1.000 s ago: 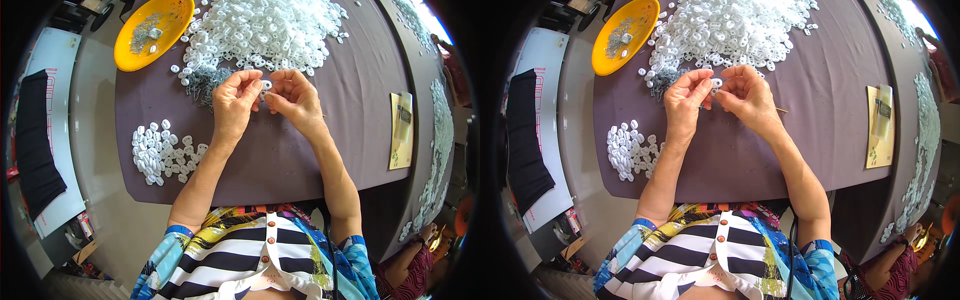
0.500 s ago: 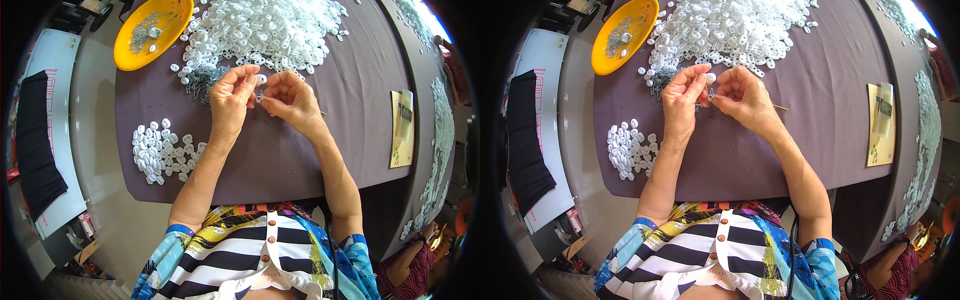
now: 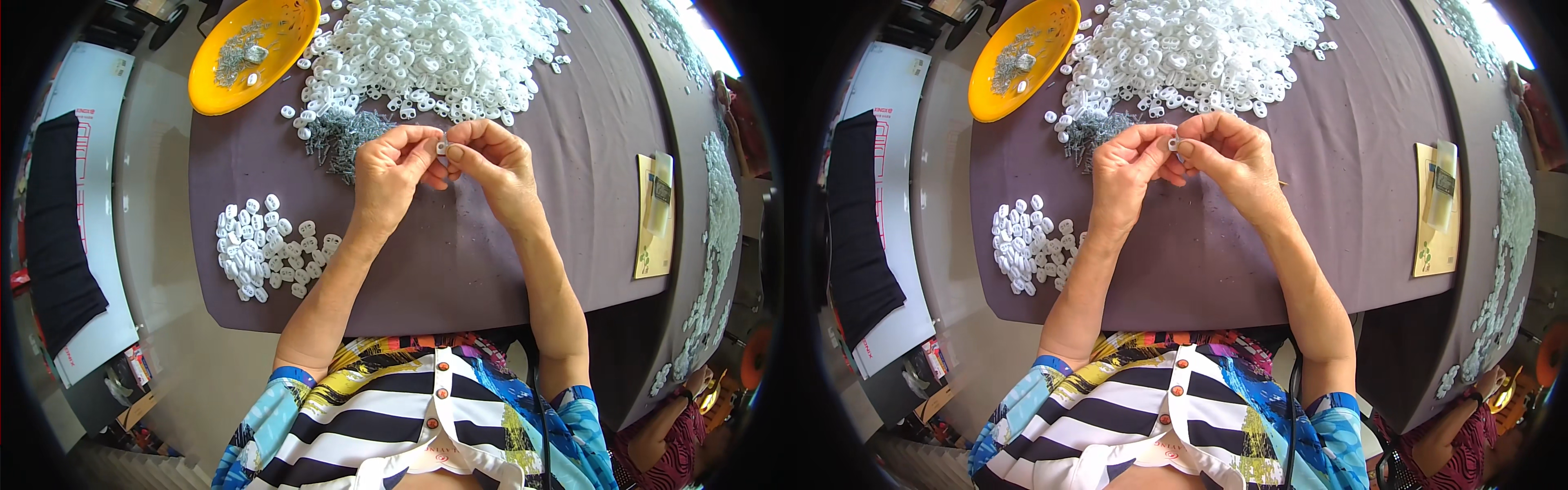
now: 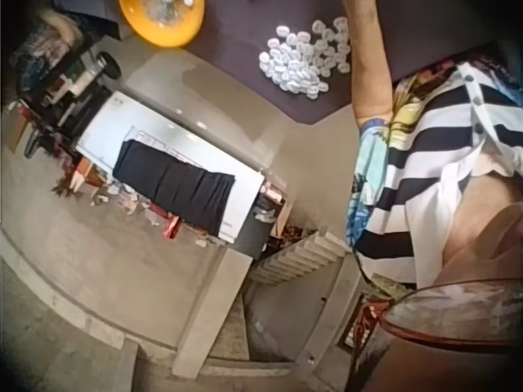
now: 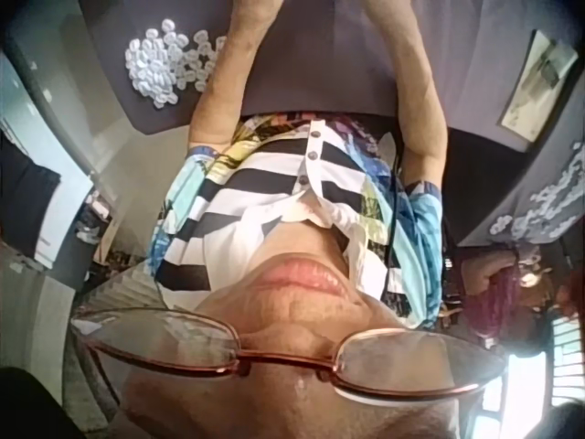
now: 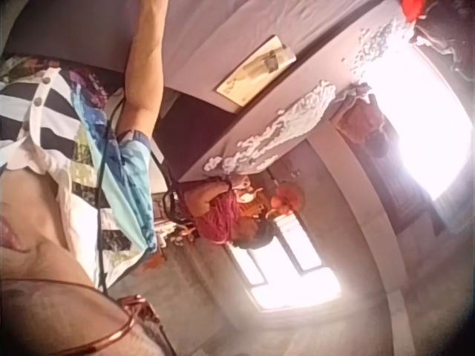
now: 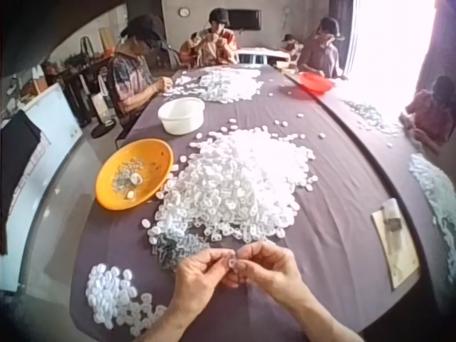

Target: The person assembles plastic cord locks by picking up small plastic pieces and inserting plastic pins into them by hand, then placing the finished pieces onto the table.

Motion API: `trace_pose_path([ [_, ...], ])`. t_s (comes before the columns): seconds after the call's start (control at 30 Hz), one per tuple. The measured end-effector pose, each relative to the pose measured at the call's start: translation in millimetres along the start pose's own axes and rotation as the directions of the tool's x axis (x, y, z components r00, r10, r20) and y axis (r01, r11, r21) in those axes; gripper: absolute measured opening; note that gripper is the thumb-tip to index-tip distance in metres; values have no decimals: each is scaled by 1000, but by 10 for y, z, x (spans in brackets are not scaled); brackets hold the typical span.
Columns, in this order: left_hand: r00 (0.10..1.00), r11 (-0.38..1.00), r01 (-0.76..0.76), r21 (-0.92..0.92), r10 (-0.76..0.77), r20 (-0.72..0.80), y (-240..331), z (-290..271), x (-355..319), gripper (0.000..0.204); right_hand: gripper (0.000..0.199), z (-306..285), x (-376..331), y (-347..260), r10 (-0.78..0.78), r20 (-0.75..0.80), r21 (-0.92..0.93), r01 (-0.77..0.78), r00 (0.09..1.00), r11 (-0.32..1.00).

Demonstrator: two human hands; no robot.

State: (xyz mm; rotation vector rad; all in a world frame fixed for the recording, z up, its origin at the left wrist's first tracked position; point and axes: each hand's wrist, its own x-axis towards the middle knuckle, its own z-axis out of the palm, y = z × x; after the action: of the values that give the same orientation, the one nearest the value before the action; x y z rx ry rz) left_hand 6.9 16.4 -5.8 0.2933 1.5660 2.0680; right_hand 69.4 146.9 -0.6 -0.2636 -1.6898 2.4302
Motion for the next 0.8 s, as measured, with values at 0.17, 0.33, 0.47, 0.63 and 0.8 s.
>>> trace_pose_path([
  [0.17,993,991,-57,125,43,107,54,-16,17,12,7,-6,-5,-9,1,7,-16,-1,1000,1000],
  [0.33,997,998,4,63,-9,82,36,-32,29,14,7,11,-8,-7,-15,21,-19,16,1000,1000],
  [0.47,995,993,103,-62,-103,7,-30,-40,23,16,6,19,-3,0,15,-18,3,-15,1000,1000],
  [0.63,997,988,76,-137,-76,11,-51,-35,20,15,5,-23,7,21,58,-57,54,-55,997,997],
  [0.8,999,998,38,-59,-37,11,-21,13,-1,14,10,-18,5,30,65,-4,27,-64,998,998],
])
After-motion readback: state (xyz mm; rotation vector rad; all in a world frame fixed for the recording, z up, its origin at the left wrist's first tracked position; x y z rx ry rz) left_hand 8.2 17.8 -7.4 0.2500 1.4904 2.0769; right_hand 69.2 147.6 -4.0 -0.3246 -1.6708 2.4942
